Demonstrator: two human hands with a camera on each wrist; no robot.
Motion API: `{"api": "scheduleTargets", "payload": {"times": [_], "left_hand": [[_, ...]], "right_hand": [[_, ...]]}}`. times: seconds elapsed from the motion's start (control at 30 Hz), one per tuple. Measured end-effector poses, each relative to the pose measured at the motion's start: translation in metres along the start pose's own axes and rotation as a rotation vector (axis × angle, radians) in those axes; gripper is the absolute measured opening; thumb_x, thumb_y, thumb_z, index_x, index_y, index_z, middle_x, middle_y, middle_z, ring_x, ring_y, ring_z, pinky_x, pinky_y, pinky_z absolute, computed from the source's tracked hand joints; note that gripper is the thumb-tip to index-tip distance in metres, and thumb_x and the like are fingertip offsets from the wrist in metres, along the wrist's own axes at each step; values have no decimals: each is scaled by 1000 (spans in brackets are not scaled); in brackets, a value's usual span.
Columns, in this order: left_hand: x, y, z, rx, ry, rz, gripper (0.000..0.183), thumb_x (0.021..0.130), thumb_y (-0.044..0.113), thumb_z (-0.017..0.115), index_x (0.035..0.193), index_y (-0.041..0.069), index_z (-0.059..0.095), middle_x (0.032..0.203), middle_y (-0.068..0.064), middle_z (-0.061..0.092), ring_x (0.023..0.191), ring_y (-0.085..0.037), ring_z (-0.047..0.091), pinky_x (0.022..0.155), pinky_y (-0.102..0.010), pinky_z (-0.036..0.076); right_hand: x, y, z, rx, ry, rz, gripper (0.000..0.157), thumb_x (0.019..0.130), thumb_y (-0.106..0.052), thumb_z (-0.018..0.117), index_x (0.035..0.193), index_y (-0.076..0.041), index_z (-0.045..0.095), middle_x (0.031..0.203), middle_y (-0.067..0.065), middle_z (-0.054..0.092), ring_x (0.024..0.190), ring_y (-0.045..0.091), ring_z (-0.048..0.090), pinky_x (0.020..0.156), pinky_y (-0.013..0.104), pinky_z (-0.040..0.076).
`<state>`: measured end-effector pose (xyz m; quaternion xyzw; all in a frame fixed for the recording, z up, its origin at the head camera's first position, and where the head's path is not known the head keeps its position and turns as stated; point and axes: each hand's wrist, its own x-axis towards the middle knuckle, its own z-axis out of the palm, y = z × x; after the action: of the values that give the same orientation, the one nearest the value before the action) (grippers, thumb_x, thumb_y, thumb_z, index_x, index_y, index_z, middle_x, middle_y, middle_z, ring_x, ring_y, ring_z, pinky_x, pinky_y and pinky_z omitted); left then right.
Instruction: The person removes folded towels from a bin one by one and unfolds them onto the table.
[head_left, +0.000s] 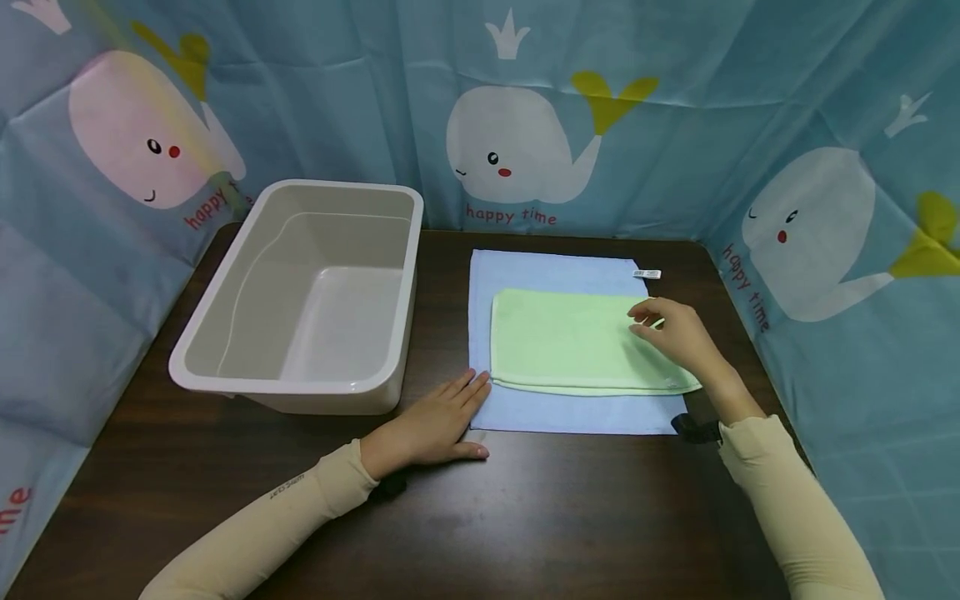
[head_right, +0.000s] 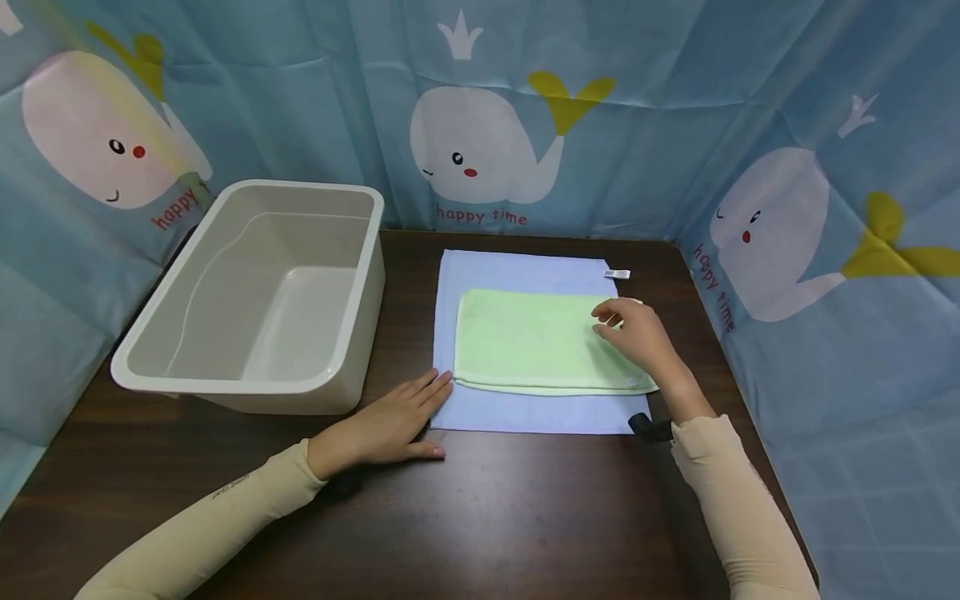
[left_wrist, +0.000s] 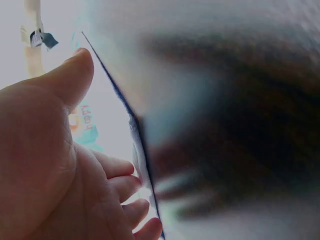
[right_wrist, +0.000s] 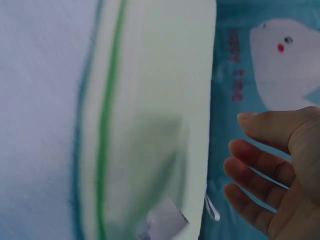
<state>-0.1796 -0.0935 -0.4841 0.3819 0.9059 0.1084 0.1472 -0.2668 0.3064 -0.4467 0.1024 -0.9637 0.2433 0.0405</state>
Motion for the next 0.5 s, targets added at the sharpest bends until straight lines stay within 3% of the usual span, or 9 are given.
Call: {"api": "scheduleTargets", "payload": {"times": [0.23, 0.5], "left_hand": [[1, 3, -1, 3, -16, 15, 94, 87, 62, 51, 151, 5, 14, 161, -10, 8, 150, -29, 7, 118, -50, 22], [4, 4, 2, 23, -16, 17, 95, 86, 65, 48, 152, 7, 12, 162, -9, 7, 150, -27, 5, 119, -48, 21]], "right_hand": [[-19, -40, 37, 21, -38, -206, 22, 85, -20, 70, 106, -14, 68, 99, 2, 69, 87, 19, 62, 78, 39, 52], [-20, -91, 77, -65, -55, -364, 22, 81, -28, 74, 100, -19, 70, 95, -5, 68, 90, 11, 62, 80, 34, 52]]}}
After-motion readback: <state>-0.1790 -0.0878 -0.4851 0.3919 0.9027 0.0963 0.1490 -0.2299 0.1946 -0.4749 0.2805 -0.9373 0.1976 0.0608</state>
